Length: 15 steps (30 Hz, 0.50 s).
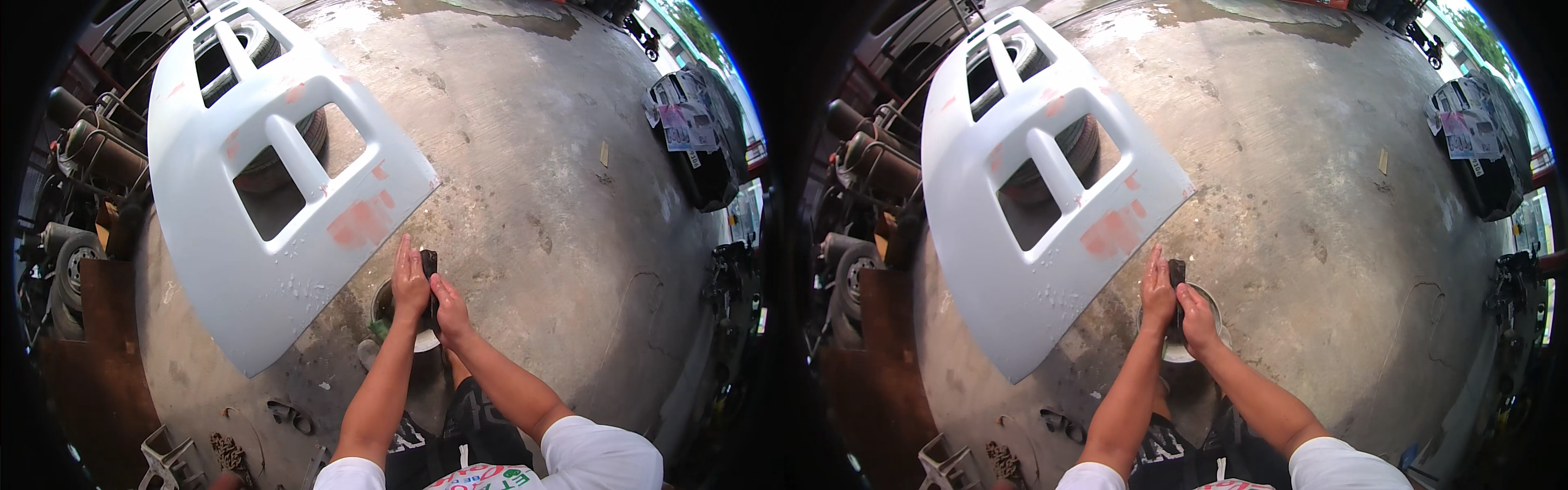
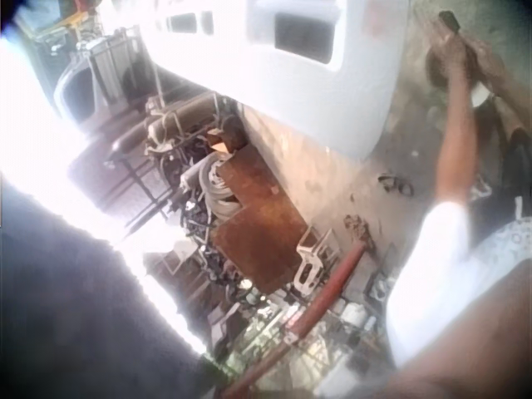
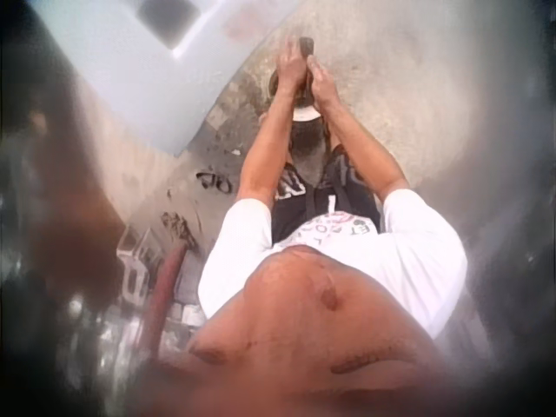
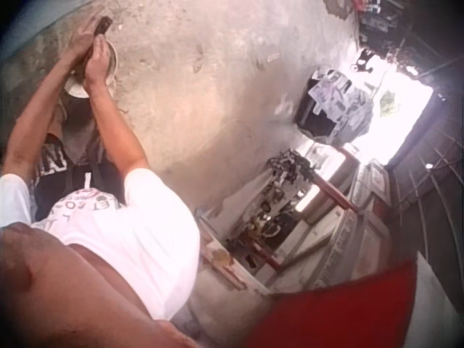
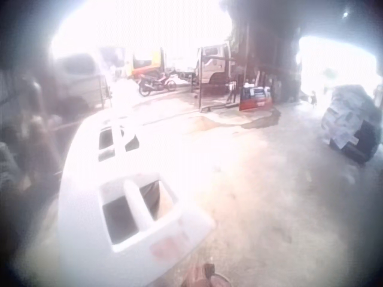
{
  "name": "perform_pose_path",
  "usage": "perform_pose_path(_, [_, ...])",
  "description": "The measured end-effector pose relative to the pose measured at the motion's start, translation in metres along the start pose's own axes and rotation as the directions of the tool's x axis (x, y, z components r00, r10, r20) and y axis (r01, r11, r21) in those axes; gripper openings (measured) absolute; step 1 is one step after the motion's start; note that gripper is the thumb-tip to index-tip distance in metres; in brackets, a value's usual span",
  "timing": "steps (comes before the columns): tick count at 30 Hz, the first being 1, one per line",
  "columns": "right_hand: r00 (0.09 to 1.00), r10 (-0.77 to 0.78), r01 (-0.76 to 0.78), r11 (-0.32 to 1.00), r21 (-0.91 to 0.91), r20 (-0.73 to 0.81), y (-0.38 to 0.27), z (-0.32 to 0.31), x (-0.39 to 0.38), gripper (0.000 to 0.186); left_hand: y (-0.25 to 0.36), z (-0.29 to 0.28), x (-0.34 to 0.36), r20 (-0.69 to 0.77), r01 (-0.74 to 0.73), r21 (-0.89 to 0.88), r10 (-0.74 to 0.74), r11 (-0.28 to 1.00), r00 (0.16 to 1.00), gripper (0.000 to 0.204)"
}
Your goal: The person walks to a white car bumper, picks up a sanding block, and sands the surface. They repeatedly dip the block into a bucket of water and continue sanding different areas of the bumper.
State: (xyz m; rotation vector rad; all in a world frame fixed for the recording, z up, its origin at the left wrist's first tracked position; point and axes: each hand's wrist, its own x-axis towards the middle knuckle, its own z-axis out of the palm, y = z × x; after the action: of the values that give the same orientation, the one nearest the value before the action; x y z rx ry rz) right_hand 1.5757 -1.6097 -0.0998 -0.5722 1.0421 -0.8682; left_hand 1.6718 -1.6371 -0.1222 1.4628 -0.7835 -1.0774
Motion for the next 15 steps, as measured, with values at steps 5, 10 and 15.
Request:
perform_pose_path(5, [0.97, 0.14, -0.211, 0.89, 0.405, 0.198, -0.039, -0.012, 0.015, 0.055, 0.03, 0.018, -0.011, 0.071, -0.192, 0.25, 0.179, 0.949, 0.981, 0.052])
perform_pose_path(10, [0.886, 0.201, -0.378, 0.835, 0.4, 0.417, -0.086, -0.005, -0.003, 0.059, 0.045, -0.029, 0.026, -0.011, 0.204, -0.53, -0.248, 0.823, 0.969, 0.043])
perform_pose_path(15, [0.995, 0.01, -0.016, 0.998, 0.067, 0.098, -0.105, 0.008, 0.081, 0.056, 0.107, -0.036, 0.085, -0.064, -0.496, 0.46, 0.584, 0.737, 0.809, 0.017])
